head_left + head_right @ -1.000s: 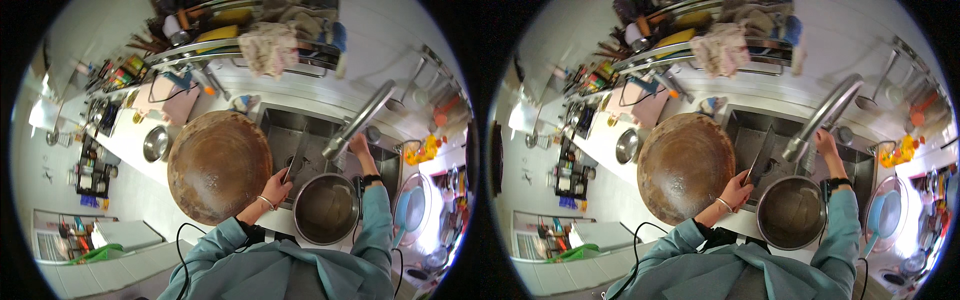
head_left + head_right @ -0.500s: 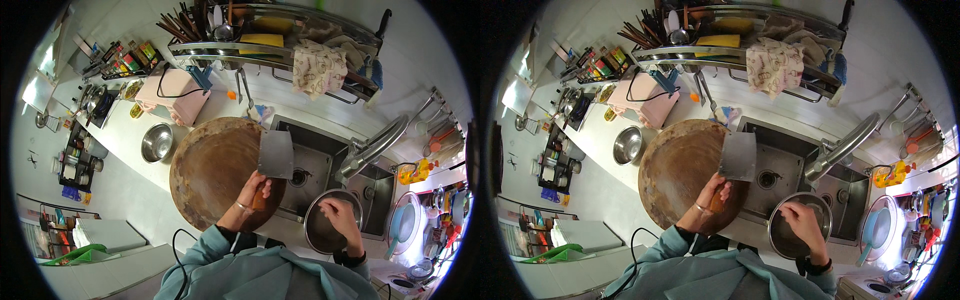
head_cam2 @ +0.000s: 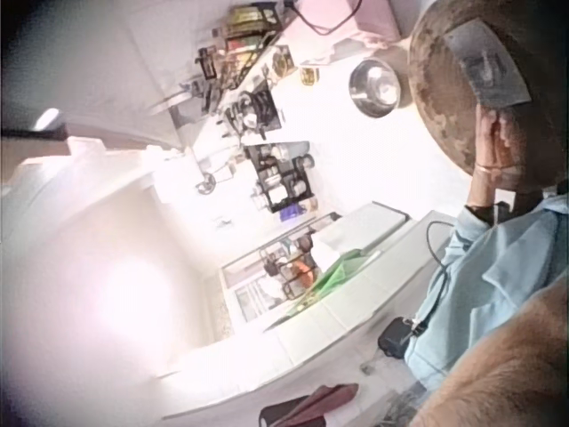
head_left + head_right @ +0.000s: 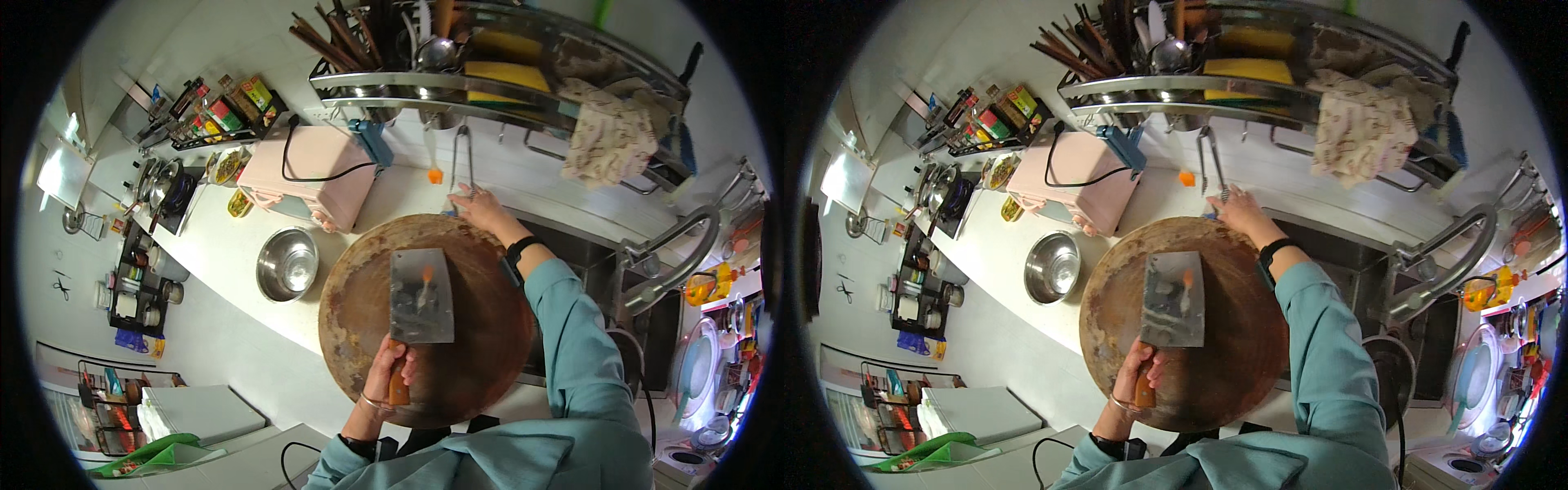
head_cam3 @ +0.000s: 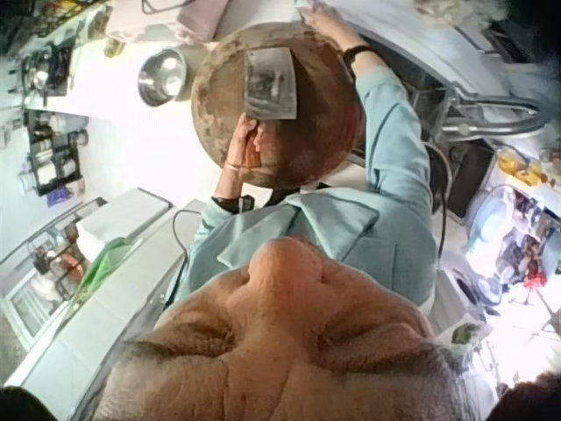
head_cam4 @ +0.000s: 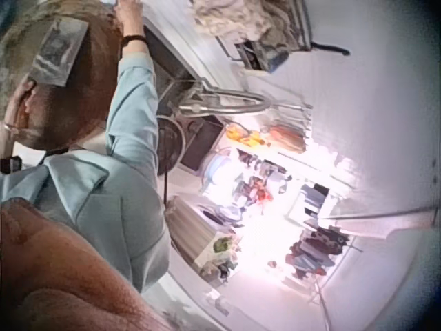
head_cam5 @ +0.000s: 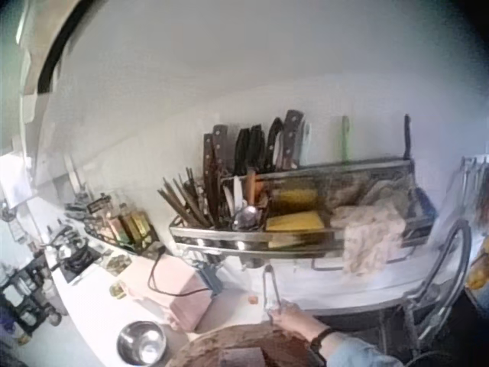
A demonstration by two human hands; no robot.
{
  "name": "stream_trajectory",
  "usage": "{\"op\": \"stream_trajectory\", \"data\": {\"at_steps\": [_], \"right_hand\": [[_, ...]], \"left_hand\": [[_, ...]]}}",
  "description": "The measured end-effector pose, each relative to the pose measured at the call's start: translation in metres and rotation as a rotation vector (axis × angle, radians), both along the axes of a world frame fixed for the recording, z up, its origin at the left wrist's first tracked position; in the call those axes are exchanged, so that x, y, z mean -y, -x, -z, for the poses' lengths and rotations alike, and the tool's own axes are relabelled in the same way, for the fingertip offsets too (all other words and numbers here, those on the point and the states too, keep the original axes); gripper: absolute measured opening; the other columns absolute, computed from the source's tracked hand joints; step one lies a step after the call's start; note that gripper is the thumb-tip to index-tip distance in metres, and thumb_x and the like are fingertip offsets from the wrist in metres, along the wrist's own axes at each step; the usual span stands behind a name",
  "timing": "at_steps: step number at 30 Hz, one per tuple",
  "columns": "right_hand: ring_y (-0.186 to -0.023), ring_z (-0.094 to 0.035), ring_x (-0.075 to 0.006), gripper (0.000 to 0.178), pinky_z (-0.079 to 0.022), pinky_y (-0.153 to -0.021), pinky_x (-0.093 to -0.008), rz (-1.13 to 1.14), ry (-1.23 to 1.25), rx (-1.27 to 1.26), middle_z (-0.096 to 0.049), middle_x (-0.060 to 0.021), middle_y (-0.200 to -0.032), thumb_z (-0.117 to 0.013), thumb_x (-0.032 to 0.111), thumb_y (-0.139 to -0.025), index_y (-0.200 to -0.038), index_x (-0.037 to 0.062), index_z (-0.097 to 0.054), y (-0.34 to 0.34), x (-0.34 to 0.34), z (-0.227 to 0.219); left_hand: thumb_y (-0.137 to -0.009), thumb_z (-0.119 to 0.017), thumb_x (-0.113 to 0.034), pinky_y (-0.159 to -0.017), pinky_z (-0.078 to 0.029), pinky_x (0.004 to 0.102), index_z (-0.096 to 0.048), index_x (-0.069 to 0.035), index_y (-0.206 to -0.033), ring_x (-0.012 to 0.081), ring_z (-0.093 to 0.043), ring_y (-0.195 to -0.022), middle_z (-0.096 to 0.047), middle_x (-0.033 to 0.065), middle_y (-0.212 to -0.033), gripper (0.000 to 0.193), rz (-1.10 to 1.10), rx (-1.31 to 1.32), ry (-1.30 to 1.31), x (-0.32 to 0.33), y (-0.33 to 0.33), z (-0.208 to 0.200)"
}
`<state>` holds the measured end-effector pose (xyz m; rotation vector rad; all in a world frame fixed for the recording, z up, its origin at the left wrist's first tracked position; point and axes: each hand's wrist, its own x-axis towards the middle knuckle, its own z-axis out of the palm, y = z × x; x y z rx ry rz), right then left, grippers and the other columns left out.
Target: The person uses a cleaver to cut several rectangular pieces of a light-colored food item on a wooden cutting board, then places them into a metal bowl. The person rinses the pieces under running water, washes the cleaver and cutting board with a cloth, and moves the bowl to another area.
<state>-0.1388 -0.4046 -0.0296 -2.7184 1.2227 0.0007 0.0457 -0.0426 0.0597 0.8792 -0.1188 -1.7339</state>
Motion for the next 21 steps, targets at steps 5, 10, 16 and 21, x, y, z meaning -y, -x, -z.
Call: {"op": "stream_trajectory", "data": {"at_steps": [5, 10, 16, 21], "right_hand": [[-0.098, -0.061, -0.0351, 0.022, -0.051, -0.085, -0.0438, 0.236, -0.04, 0.067, -0.063, -0.0202, -0.104, -0.064, 0.02, -0.084, -0.103, 0.0106, -0.068, 0.025, 0.006, 0.02], [-0.077, -0.064, -0.032, 0.022, -0.051, -0.073, -0.038, 0.575, -0.034, 0.619, -0.066, -0.0165, -0.087, -0.067, 0.017, -0.078, -0.095, 0.0037, -0.063, 0.078, -0.088, -0.067], [-0.09, -0.063, -0.026, 0.02, -0.05, -0.082, -0.0346, -0.025, -0.133, 0.746, -0.065, -0.0083, -0.099, -0.071, 0.017, -0.081, -0.099, 0.0083, -0.068, 0.051, -0.226, -0.129], [-0.099, -0.058, -0.028, 0.025, -0.046, -0.086, -0.0386, -0.187, -0.473, 0.633, -0.059, -0.0094, -0.097, -0.066, 0.026, -0.085, -0.104, 0.0105, -0.065, 0.018, -0.217, -0.068]], "left_hand": [[-0.094, -0.048, -0.014, -0.047, -0.042, 0.0241, -0.043, -0.015, -0.125, 0.0112, -0.046, -0.054, -0.051, 0.0057, -0.085, 0.032, 0.13, -0.057, 0.078, 0.008, -0.005, 0.013], [-0.095, -0.046, -0.01, -0.046, -0.043, 0.0251, -0.042, -0.015, -0.129, 0.012, -0.048, -0.054, -0.052, 0.006, -0.084, 0.035, 0.206, -0.158, 0.077, 0.021, 0.016, 0.025], [-0.095, -0.045, -0.013, -0.044, -0.042, 0.0249, -0.042, -0.016, -0.127, 0.0131, -0.049, -0.052, -0.053, 0.0065, -0.082, 0.033, 0.306, -0.179, 0.025, 0.028, 0.03, 0.033], [-0.097, -0.042, -0.022, -0.042, -0.04, 0.0258, -0.044, -0.019, -0.119, 0.016, -0.048, -0.049, -0.054, 0.0085, -0.082, 0.023, 0.32, -0.211, -0.022, 0.021, 0.025, 0.038]]}}
